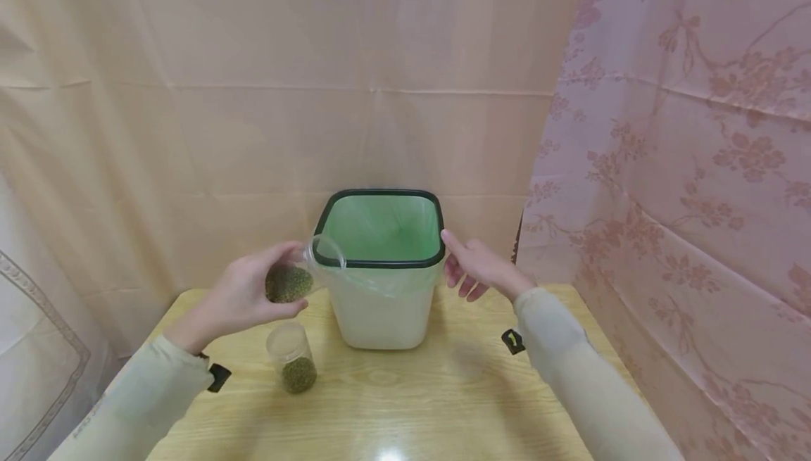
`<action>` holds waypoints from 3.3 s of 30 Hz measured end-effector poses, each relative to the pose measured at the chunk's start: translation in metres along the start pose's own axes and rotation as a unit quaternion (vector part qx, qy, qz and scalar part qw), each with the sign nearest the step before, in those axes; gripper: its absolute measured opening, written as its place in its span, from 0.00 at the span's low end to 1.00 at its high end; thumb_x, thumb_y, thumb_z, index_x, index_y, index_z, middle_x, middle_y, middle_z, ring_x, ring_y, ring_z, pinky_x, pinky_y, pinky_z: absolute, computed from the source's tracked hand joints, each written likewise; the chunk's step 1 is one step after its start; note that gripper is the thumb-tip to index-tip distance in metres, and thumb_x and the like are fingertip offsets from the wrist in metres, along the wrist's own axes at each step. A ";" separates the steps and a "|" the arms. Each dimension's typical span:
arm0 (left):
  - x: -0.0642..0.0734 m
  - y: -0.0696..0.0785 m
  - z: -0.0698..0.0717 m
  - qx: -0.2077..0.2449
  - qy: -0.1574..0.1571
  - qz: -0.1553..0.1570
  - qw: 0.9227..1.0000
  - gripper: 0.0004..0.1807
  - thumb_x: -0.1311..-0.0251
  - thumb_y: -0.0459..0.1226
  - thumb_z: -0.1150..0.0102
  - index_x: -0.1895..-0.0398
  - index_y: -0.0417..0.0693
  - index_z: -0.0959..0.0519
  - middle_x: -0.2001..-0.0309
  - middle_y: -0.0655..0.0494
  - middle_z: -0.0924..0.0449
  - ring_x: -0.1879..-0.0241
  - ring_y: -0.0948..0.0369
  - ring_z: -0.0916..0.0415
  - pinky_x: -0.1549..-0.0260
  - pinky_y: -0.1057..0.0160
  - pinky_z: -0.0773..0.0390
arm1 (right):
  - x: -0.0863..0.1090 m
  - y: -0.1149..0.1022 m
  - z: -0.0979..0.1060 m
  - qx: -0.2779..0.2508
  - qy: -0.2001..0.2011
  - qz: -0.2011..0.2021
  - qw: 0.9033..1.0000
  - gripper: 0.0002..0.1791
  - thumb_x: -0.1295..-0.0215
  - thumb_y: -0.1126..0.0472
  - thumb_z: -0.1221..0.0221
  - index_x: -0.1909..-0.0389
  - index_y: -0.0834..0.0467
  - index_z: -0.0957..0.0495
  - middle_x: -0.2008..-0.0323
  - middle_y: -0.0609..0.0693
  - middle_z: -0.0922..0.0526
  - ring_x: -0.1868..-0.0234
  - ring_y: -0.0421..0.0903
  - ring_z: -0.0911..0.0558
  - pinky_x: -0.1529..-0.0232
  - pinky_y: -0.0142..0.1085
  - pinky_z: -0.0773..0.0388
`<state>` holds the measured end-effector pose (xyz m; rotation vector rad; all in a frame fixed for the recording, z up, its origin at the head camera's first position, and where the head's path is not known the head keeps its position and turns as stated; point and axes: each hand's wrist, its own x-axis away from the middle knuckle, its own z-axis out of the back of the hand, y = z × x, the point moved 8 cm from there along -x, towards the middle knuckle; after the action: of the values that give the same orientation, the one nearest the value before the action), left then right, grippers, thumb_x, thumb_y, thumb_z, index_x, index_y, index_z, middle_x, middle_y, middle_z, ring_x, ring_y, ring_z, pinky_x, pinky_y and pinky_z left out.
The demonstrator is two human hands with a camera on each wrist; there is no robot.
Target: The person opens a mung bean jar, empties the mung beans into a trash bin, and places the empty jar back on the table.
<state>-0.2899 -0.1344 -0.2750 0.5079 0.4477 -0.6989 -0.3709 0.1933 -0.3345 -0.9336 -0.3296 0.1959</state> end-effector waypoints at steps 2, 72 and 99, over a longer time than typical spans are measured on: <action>-0.004 -0.002 0.004 -0.006 -0.005 0.004 1.000 0.44 0.58 0.42 0.20 0.35 0.42 0.28 0.49 0.52 0.17 0.54 0.57 0.19 0.56 0.53 0.17 | -0.003 -0.004 0.002 0.010 -0.001 -0.004 1.000 0.46 0.26 0.27 0.68 0.65 0.64 0.21 0.69 0.59 0.16 0.75 0.54 0.17 0.71 0.48 0.14; -0.096 -0.067 0.001 -0.145 -0.175 0.073 0.971 0.46 0.49 0.43 0.24 0.28 0.40 0.36 0.37 0.38 0.24 0.43 0.40 0.23 0.43 0.38 0.25 | -0.060 -0.042 0.005 0.265 0.043 -0.118 0.956 0.12 0.31 0.64 0.59 0.73 0.57 0.31 0.74 0.51 0.26 0.88 0.41 0.33 0.87 0.30 0.35; -0.105 -0.055 -0.004 -0.215 -0.194 0.032 0.957 0.48 0.56 0.37 0.18 0.29 0.39 0.32 0.42 0.39 0.20 0.53 0.44 0.17 0.47 0.44 0.20 | -0.058 -0.037 0.004 0.250 0.040 -0.123 0.960 0.18 0.26 0.65 0.60 0.80 0.54 0.38 0.81 0.49 0.32 0.88 0.42 0.36 0.86 0.33 0.37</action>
<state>-0.4007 -0.1172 -0.2364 -0.0298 0.2013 -0.5969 -0.4260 0.1569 -0.3131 -0.3935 -0.2983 0.0076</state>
